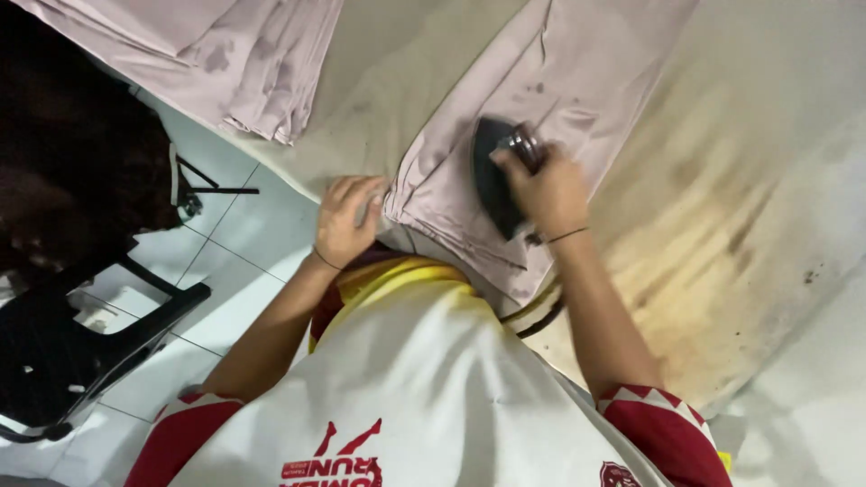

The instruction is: Ironing and folding fabric trousers on a work table

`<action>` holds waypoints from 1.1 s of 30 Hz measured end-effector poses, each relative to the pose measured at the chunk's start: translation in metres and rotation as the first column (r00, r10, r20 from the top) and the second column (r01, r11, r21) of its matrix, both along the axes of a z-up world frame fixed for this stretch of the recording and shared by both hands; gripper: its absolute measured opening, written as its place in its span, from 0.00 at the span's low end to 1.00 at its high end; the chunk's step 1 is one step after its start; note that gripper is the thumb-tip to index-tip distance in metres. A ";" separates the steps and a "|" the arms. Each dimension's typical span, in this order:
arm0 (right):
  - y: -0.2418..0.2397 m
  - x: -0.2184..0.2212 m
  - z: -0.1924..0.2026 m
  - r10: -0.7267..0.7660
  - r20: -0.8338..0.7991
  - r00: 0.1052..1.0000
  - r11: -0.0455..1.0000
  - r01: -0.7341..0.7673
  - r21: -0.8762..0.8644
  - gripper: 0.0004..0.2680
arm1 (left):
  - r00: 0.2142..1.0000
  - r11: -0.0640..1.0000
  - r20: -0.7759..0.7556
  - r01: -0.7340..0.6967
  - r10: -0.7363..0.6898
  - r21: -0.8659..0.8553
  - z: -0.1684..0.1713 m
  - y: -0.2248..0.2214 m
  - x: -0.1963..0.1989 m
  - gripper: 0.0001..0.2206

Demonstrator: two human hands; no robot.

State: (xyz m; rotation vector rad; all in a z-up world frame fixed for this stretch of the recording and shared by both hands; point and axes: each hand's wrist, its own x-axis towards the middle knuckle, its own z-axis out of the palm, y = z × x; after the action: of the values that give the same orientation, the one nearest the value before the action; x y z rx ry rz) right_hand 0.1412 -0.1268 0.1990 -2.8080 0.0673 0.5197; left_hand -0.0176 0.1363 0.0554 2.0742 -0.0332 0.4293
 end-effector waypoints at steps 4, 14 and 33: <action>0.005 -0.059 -0.083 0.122 -0.101 0.987 0.984 -0.133 -0.116 0.20 | 0.999 0.997 0.016 0.031 -0.032 0.077 0.012 0.004 -0.006 0.13; 0.023 -0.081 -0.025 0.352 0.004 0.936 0.933 -0.351 -0.076 0.25 | 0.982 0.978 0.023 -0.185 0.188 -0.097 0.007 -0.010 -0.013 0.14; -0.131 -0.104 -0.090 0.257 -0.070 0.964 0.966 -0.258 -0.005 0.38 | 0.944 0.944 0.033 -0.328 0.329 -0.038 -0.017 0.014 -0.024 0.12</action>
State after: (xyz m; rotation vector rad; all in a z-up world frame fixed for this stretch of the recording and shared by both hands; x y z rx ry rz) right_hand 0.0370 -0.2582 0.1094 -2.8274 -0.2862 0.6764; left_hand -0.0421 0.1498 0.0383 2.0435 0.2999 0.6695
